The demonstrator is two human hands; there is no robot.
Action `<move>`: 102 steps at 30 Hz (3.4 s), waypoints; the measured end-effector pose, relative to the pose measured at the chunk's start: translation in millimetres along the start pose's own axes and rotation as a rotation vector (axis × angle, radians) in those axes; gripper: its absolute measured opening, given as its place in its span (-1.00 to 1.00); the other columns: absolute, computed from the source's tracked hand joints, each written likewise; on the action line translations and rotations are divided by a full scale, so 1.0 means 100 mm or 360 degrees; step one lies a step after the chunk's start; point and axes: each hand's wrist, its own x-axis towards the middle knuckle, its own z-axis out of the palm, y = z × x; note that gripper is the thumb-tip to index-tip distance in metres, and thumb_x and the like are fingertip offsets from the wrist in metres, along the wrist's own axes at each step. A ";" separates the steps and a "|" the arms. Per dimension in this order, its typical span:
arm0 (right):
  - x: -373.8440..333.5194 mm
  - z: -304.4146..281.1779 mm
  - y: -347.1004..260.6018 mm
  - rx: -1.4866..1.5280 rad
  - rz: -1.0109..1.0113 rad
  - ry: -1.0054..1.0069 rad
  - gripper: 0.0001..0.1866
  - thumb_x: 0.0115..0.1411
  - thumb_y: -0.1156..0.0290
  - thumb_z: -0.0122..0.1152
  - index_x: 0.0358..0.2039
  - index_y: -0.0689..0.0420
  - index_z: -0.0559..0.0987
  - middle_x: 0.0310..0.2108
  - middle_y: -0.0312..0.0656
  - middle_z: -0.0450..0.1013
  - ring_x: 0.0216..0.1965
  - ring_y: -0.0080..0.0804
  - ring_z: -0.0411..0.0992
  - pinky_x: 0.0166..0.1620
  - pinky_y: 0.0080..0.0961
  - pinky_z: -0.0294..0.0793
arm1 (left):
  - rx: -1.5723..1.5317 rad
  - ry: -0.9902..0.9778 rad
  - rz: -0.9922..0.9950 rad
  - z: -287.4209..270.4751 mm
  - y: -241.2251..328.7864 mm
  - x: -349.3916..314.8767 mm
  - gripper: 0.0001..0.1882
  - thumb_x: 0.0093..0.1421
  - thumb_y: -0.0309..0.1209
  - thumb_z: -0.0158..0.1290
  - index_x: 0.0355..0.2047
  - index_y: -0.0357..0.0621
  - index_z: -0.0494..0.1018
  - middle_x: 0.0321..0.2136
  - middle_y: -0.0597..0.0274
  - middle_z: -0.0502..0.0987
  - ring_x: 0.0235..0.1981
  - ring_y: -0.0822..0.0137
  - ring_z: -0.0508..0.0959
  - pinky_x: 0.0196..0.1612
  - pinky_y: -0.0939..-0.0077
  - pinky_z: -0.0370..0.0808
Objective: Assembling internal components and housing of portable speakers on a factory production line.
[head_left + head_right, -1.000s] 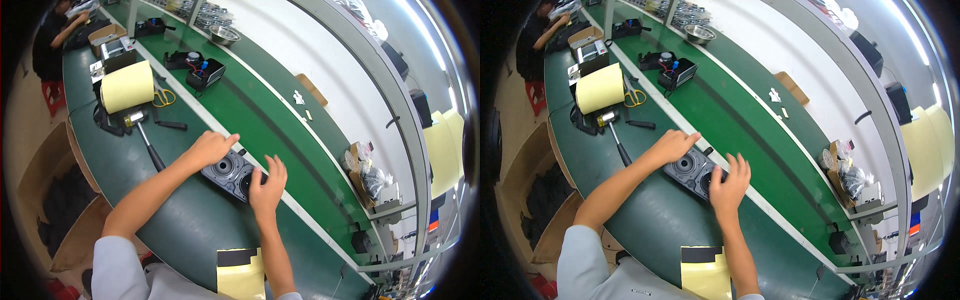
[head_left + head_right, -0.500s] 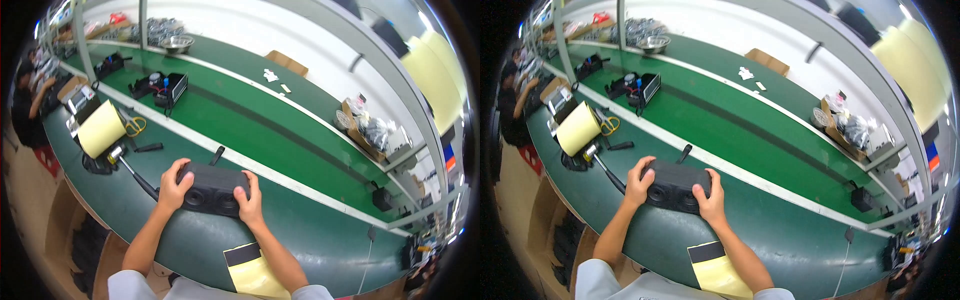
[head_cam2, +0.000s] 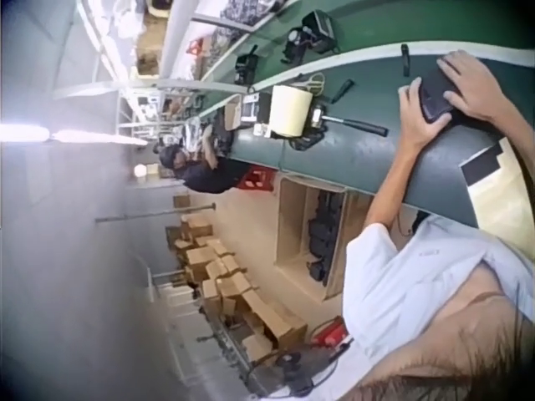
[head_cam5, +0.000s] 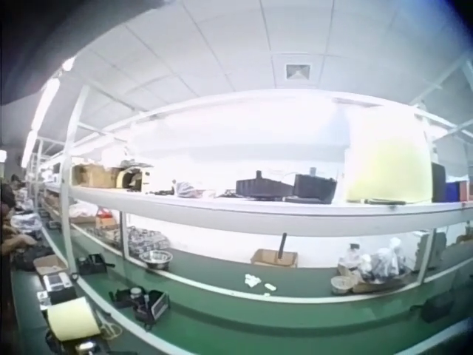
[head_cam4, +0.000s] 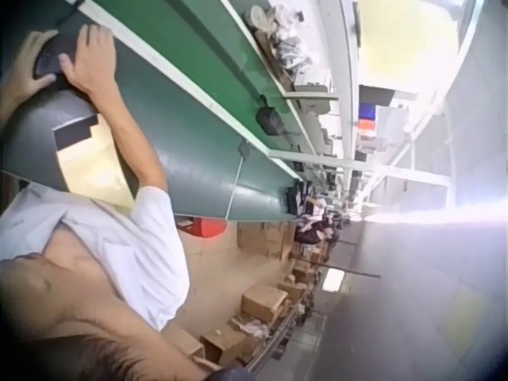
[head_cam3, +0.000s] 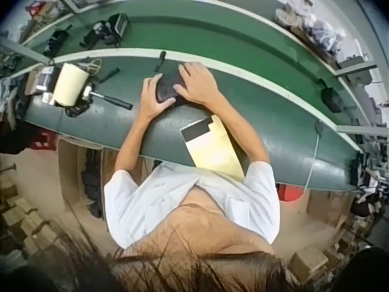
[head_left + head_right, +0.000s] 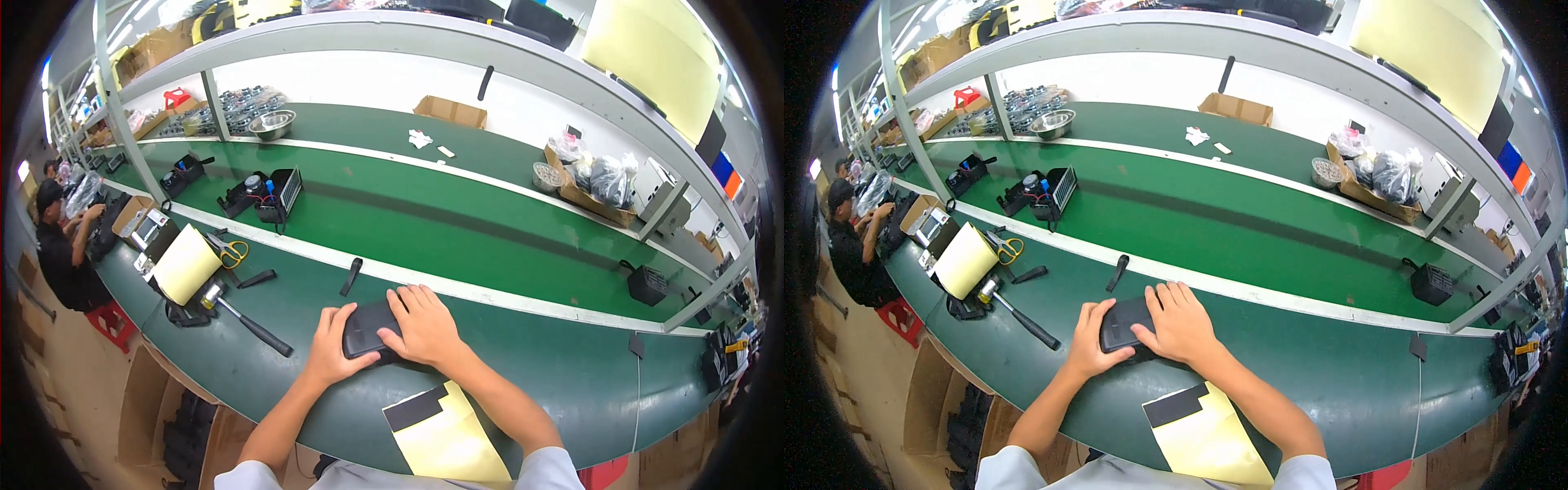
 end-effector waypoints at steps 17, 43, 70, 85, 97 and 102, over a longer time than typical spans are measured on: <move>0.44 0.21 0.20 0.0096 0.0359 0.0241 -0.58 0.24 0.08 0.12 -0.56 0.13 0.66 -0.46 -0.08 0.58 -0.33 -0.14 0.56 -0.29 -0.16 0.49 | -0.0369 0.0108 -0.0533 0.03 -0.01 0.34 -0.42 0.10 -0.12 0.27 0.02 -0.28 0.55 -0.13 -0.05 0.57 -0.06 0.06 0.57 0.10 0.27 0.45; -0.04 0.05 0.21 0.0425 0.0120 0.0289 -0.65 0.19 0.32 0.09 -0.15 0.33 0.59 -0.16 0.13 0.53 -0.05 0.09 0.48 0.13 -0.12 0.44 | 0.1072 -0.0206 0.0393 0.29 0.54 0.32 0.06 -0.22 0.12 0.43 0.20 -0.30 0.37 -0.06 -0.07 0.42 -0.07 -0.01 0.41 -0.02 0.05 0.31; -0.37 0.30 0.52 0.1363 0.0481 0.0620 -0.56 0.18 0.47 -0.12 0.02 0.37 0.52 -0.05 0.18 0.49 -0.04 0.11 0.49 0.10 -0.21 0.46 | 0.0773 -0.0581 0.0194 0.14 0.49 0.57 0.07 -0.16 0.07 0.42 0.32 -0.15 0.30 0.11 0.00 0.43 0.07 -0.04 0.47 0.07 0.10 0.40; -0.33 0.32 0.53 0.1318 0.0462 0.0668 -0.50 0.25 0.33 -0.17 0.01 0.41 0.55 -0.03 0.23 0.52 0.00 0.14 0.52 0.13 -0.25 0.45 | -0.0036 -0.0167 -0.0031 0.06 0.02 0.12 0.04 -0.26 -0.08 0.48 0.25 -0.25 0.38 0.04 -0.12 0.42 0.04 0.01 0.50 0.11 0.24 0.44; -0.03 0.14 0.58 0.1227 0.0817 0.0260 -0.54 0.27 0.37 -0.16 -0.06 0.41 0.60 -0.04 0.20 0.54 0.00 0.08 0.53 0.13 -0.29 0.43 | -0.0528 0.0090 -0.0326 0.16 -0.10 0.10 -0.11 -0.03 0.01 0.38 0.19 -0.27 0.36 0.01 -0.10 0.46 0.12 0.05 0.45 0.17 0.17 0.37; 0.19 0.21 0.81 0.0102 0.0713 0.0156 -0.66 0.27 0.37 0.02 -0.35 0.41 0.64 -0.10 0.17 0.56 0.10 0.14 0.43 0.18 -0.09 0.40 | 0.0557 -0.0058 0.0071 0.25 -0.32 0.54 -0.41 0.28 0.00 0.10 0.04 -0.32 0.47 -0.01 -0.27 0.53 -0.01 -0.22 0.57 0.01 0.15 0.51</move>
